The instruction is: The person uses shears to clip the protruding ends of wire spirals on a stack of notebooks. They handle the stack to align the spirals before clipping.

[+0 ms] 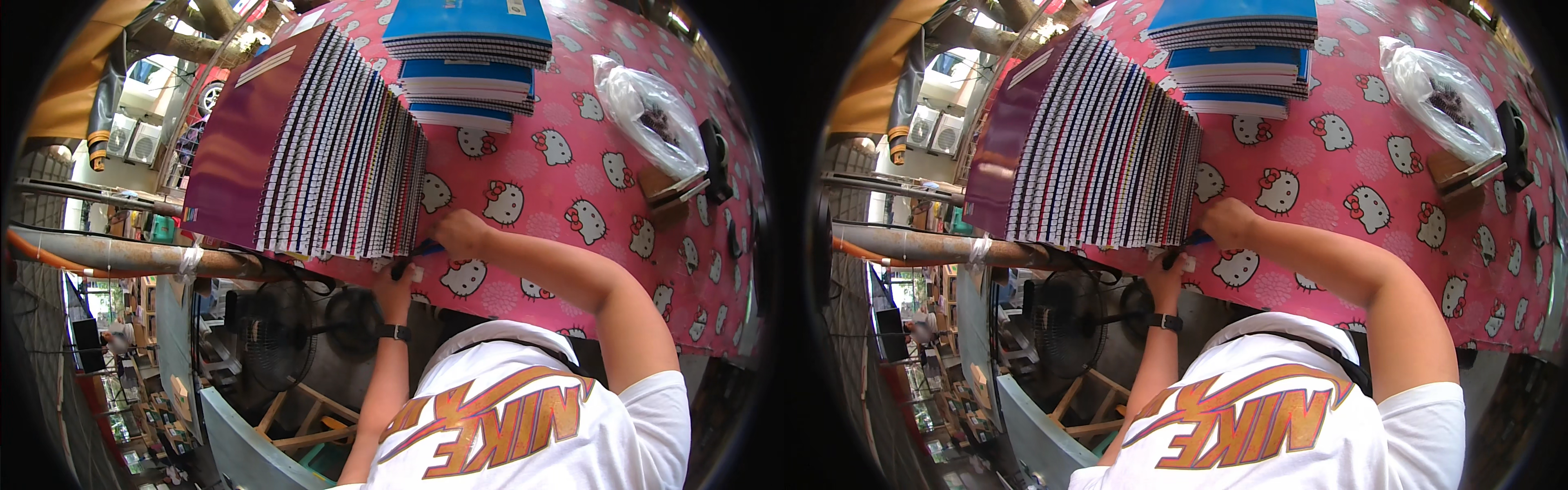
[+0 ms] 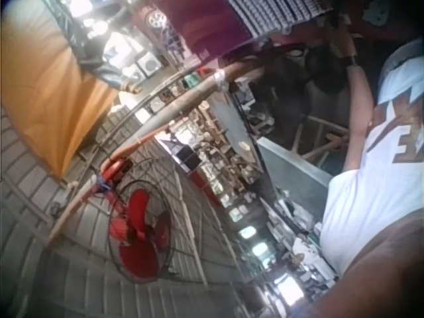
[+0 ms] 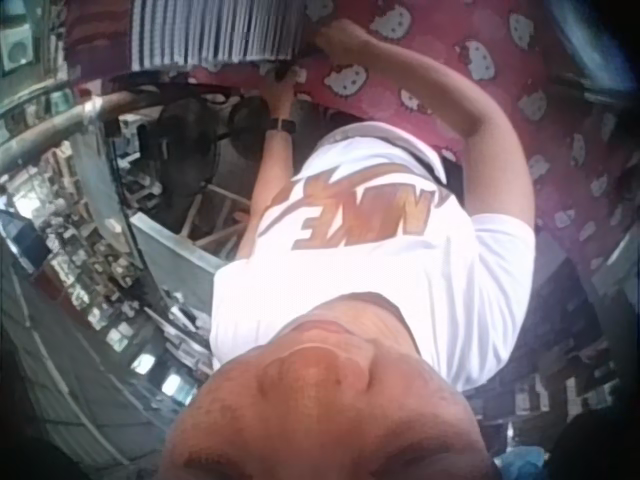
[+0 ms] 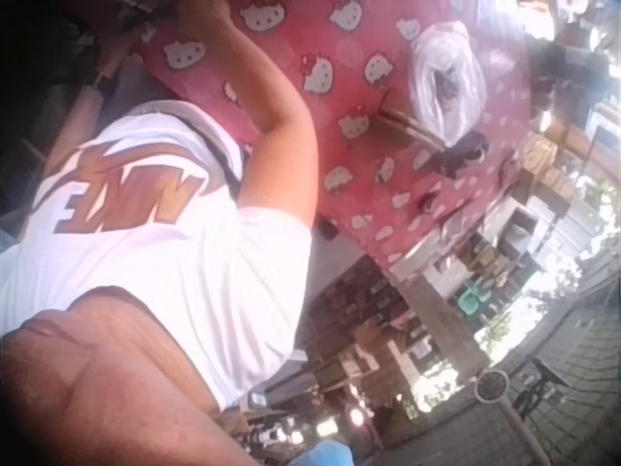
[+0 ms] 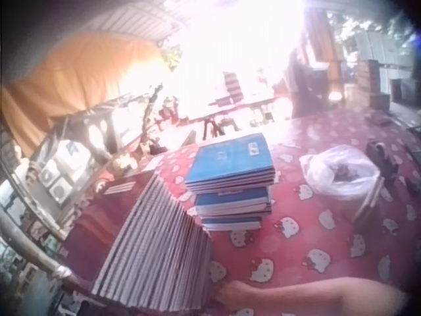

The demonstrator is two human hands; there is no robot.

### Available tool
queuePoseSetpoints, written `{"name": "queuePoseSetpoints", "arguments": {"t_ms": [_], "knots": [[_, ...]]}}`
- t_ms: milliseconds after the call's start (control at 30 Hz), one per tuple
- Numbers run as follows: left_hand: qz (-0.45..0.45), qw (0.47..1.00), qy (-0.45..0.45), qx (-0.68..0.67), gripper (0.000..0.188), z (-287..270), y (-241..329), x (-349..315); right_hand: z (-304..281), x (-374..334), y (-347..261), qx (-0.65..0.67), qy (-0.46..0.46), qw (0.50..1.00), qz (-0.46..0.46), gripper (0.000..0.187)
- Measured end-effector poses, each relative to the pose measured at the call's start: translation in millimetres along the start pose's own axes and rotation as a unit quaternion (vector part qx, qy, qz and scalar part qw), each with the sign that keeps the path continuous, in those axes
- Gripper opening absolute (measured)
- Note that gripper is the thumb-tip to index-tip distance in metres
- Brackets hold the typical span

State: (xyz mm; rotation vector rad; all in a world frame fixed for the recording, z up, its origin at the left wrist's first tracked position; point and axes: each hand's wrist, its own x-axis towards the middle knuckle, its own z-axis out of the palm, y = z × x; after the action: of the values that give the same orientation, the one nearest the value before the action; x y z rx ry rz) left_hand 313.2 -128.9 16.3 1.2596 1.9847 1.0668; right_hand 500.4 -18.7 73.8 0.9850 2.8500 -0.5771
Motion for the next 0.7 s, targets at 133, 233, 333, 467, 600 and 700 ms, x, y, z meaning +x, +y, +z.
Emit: {"name": "queuePoseSetpoints", "arguments": {"t_ms": [133,233,333,467,600,700], "knots": [[-0.012,1.0,-0.014,-0.01,0.029,0,4,-1,-1,-10,3,-0.004,0.033,0.999,0.031,0.029],[-0.031,0.999,-0.025,-0.036,0.03,1,5,-1,6,-10,2,-0.094,0.1,0.99,0.019,0.03],[-0.001,0.999,-0.003,-0.038,0.031,1,-2,0,8,-2,-6,-0.112,0.1,0.989,0.014,0.029],[0.031,0.999,-0.002,0.017,0.035,4,-1,2,16,3,0,-0.097,0.099,0.99,-0.001,0.026],[0.104,0.992,0.02,0.061,0.04,2,-5,4,16,4,-2,-0.056,0.109,0.992,-0.023,0.015],[0.123,0.991,0.021,0.056,0.041,0,-6,5,12,2,-2,-0.044,0.081,0.995,-0.024,0.019]]}}
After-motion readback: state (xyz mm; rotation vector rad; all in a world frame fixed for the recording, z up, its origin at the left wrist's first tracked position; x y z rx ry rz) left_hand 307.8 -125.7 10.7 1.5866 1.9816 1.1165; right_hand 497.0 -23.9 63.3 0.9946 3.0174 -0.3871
